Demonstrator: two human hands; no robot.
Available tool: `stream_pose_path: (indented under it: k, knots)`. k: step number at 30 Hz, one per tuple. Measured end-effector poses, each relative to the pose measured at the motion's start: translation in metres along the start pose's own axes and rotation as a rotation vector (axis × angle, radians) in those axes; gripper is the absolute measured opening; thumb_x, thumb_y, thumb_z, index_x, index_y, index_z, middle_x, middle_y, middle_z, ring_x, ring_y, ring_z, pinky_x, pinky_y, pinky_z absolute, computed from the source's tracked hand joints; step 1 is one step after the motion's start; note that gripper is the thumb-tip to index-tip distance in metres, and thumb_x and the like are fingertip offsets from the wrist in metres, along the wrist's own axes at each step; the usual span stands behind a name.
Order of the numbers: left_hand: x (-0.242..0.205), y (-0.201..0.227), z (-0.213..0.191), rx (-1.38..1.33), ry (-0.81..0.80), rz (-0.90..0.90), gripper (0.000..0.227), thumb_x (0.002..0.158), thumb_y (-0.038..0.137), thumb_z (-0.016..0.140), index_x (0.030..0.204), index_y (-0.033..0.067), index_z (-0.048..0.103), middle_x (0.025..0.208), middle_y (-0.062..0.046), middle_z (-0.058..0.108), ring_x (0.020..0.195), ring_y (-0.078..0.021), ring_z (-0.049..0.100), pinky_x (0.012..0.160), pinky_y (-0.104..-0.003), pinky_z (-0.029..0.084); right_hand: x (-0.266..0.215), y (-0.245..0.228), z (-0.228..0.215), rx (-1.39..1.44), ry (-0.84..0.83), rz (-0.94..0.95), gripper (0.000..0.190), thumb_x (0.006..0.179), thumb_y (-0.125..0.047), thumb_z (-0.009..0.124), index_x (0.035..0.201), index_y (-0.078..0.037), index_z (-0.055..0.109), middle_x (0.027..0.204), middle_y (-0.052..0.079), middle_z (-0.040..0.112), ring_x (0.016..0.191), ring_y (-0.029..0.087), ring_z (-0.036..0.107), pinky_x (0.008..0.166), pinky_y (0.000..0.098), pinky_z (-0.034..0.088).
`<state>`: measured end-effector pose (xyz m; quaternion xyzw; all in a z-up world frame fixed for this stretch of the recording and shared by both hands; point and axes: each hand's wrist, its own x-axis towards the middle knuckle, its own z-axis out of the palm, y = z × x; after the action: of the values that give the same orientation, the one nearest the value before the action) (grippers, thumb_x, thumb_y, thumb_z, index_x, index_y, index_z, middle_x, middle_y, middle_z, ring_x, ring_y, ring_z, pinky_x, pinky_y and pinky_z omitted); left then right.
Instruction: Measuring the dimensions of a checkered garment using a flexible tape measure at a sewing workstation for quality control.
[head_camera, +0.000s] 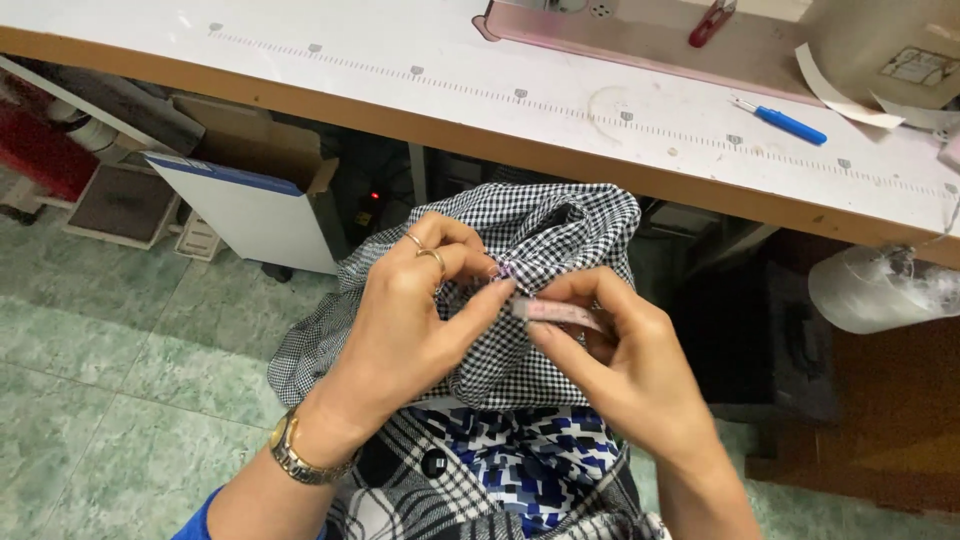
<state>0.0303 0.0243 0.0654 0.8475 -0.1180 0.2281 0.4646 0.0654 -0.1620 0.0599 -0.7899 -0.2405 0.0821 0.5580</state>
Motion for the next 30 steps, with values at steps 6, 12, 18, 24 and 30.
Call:
stream_pose_path:
  k: [6,12,18,24,30]
  knots:
    - [0.001,-0.002,-0.001,-0.059,0.012,-0.069,0.007,0.085,0.010,0.069,0.082,0.0054,0.065,0.083,-0.004,0.060,0.072,-0.0128,0.058,0.065,-0.024,0.051,-0.011,0.002,-0.007,0.091,0.005,0.076,0.015,0.090,-0.014,0.060,0.097,-0.004,0.069,0.074,0.000,0.060,0.054,0.006,0.045,0.047,0.0199,0.037]
    - [0.002,-0.002,-0.003,-0.054,-0.037,-0.157,0.012,0.083,0.014,0.073,0.081,0.0082,0.063,0.080,-0.001,0.064,0.066,-0.0096,0.059,0.063,-0.023,0.051,-0.017,0.005,0.010,0.123,0.299,-0.037,0.011,0.095,-0.009,0.051,0.103,-0.003,0.055,0.067,0.007,0.057,0.045,0.008,0.046,0.035,0.0182,0.034]
    - [0.005,-0.003,-0.004,0.015,-0.113,-0.099,0.020,0.084,0.017,0.072,0.097,0.0112,0.058,0.090,0.002,0.065,0.061,-0.0083,0.053,0.062,-0.025,0.049,-0.015,0.026,0.025,0.118,0.338,-0.052,0.005,0.087,-0.005,0.068,0.088,-0.005,0.063,0.062,-0.003,0.052,0.054,0.002,0.042,0.049,0.0164,0.034]
    - [-0.001,0.004,0.006,0.246,-0.058,0.154,0.022,0.087,-0.008,0.059,0.105,0.0037,0.053,0.101,-0.014,0.043,0.062,-0.0194,0.049,0.055,-0.034,0.045,-0.001,0.009,0.002,0.999,0.232,-0.283,0.049,0.096,-0.050,0.039,0.085,-0.006,0.057,0.063,-0.002,0.035,0.048,0.006,0.025,0.040,0.0188,0.021]
    - [-0.026,0.025,0.040,0.366,-0.026,0.328,0.035,0.084,0.037,0.074,0.098,0.0054,0.067,0.110,-0.011,0.055,0.100,-0.0272,0.051,0.081,-0.044,0.037,0.003,-0.005,-0.002,1.187,0.276,-0.210,0.053,0.089,-0.053,0.039,0.077,-0.004,0.056,0.060,0.001,0.032,0.047,0.008,0.023,0.040,0.0209,0.017]
